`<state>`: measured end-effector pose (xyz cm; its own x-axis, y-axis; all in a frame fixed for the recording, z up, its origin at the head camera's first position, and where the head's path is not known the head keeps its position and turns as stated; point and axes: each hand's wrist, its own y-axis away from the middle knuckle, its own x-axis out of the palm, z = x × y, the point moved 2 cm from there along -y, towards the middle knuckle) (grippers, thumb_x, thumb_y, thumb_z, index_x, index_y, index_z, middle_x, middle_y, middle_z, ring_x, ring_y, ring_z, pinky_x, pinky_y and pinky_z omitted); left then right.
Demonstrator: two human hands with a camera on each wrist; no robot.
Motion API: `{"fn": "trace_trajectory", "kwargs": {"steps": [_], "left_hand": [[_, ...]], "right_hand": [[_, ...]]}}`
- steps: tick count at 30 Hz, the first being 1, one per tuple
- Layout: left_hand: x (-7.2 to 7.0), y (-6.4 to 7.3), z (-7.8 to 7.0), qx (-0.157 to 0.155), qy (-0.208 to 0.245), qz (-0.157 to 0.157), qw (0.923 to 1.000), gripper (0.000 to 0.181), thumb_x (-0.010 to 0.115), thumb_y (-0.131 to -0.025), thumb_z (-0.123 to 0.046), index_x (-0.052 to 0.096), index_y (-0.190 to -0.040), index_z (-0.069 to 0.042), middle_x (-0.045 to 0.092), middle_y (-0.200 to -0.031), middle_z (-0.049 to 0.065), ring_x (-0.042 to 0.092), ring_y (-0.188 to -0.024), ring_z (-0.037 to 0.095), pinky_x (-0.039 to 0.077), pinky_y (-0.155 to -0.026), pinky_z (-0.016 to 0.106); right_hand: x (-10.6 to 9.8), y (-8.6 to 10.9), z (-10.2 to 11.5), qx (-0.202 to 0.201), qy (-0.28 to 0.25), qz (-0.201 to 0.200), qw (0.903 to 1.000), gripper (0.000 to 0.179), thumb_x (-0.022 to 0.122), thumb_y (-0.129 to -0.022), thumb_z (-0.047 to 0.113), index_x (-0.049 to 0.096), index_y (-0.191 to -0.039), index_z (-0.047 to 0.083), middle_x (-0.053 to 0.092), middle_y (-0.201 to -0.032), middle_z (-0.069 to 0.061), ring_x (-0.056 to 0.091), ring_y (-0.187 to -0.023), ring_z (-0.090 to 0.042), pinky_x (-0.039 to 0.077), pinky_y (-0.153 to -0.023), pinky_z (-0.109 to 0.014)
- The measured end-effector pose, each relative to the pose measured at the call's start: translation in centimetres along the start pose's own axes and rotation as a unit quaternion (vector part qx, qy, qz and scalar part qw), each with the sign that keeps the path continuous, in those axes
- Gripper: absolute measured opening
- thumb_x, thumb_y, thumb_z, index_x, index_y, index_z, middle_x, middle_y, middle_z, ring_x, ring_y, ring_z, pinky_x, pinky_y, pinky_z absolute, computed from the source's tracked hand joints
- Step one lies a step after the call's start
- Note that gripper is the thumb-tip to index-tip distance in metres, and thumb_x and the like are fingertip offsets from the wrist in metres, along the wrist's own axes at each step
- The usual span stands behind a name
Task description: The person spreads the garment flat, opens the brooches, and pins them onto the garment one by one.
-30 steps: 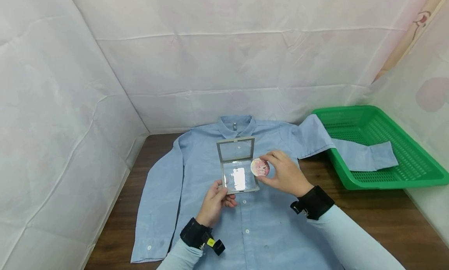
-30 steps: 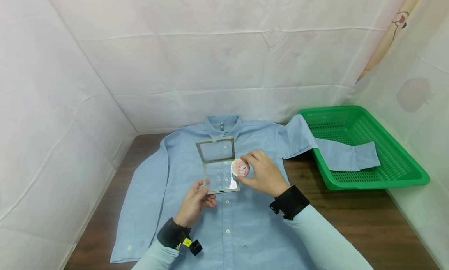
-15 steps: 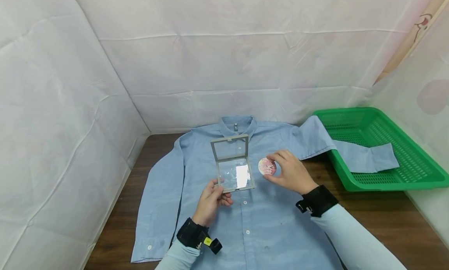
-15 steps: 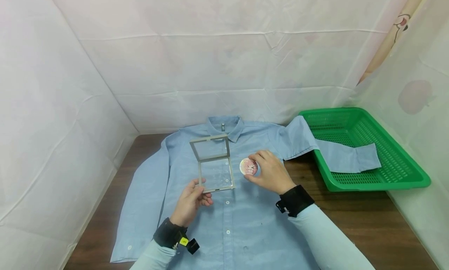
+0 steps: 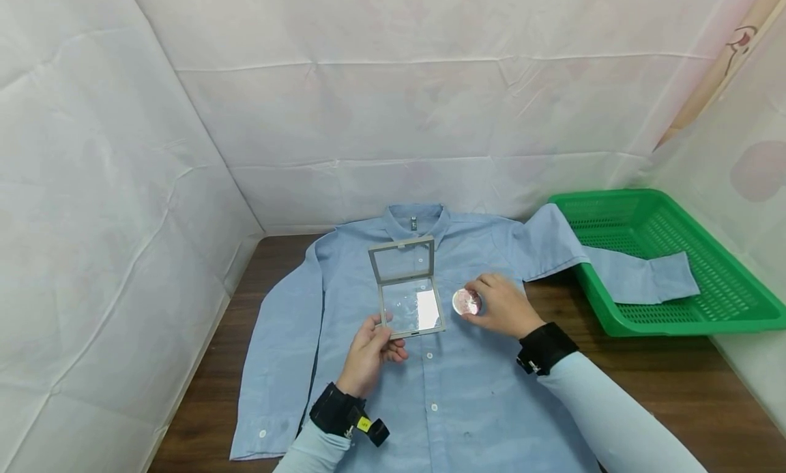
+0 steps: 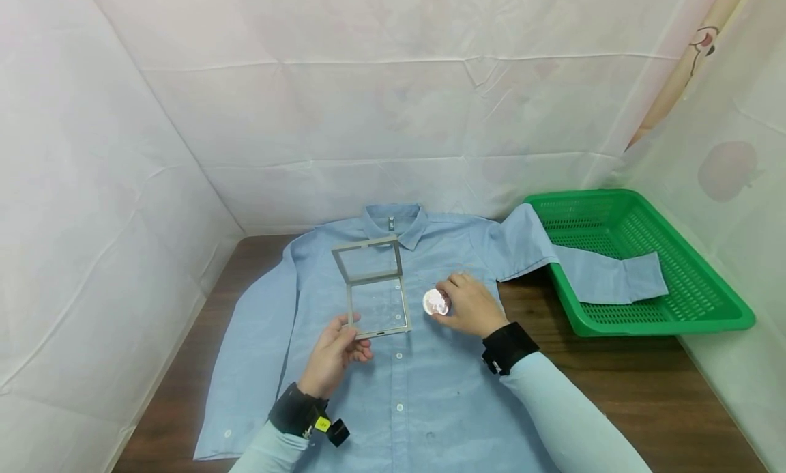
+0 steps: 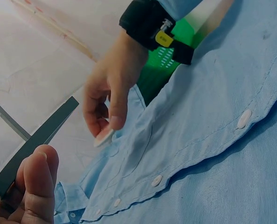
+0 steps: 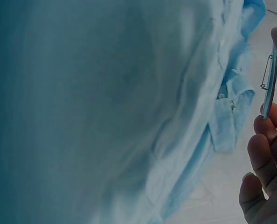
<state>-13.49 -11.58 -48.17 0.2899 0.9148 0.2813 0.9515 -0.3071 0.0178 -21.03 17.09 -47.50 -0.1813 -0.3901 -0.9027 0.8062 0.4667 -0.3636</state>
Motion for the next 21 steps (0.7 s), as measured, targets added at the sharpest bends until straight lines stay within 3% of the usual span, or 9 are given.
{"fn": "trace_trajectory", "kwargs": {"steps": [12,21], "left_hand": [[0.1,0.1,0.2,-0.008,-0.004,-0.008,0.9999,0.039,0.036,-0.105,-0.012,0.027,-0.14,0.004,0.06,-0.089,0.012,0.066,-0.071,0.018,0.055,-0.066,0.028],[0.3,0.0,0.2,-0.011,-0.002,-0.005,0.9999,0.039,0.034,-0.105,-0.01,0.025,-0.14,0.006,0.06,-0.088,0.01,0.066,-0.071,0.017,0.055,-0.065,0.027]], "right_hand": [[1.8,0.3,-0.3,0.025,-0.002,0.048,0.9985,0.052,0.084,-0.07,0.041,0.066,-0.106,0.009,0.054,-0.09,0.002,0.047,-0.073,-0.012,0.042,-0.065,-0.032],[2.1,0.4,-0.2,0.042,-0.011,0.083,0.9956,0.051,0.086,-0.069,0.039,0.066,-0.106,0.009,0.055,-0.091,0.002,0.047,-0.074,-0.011,0.042,-0.065,-0.031]]}}
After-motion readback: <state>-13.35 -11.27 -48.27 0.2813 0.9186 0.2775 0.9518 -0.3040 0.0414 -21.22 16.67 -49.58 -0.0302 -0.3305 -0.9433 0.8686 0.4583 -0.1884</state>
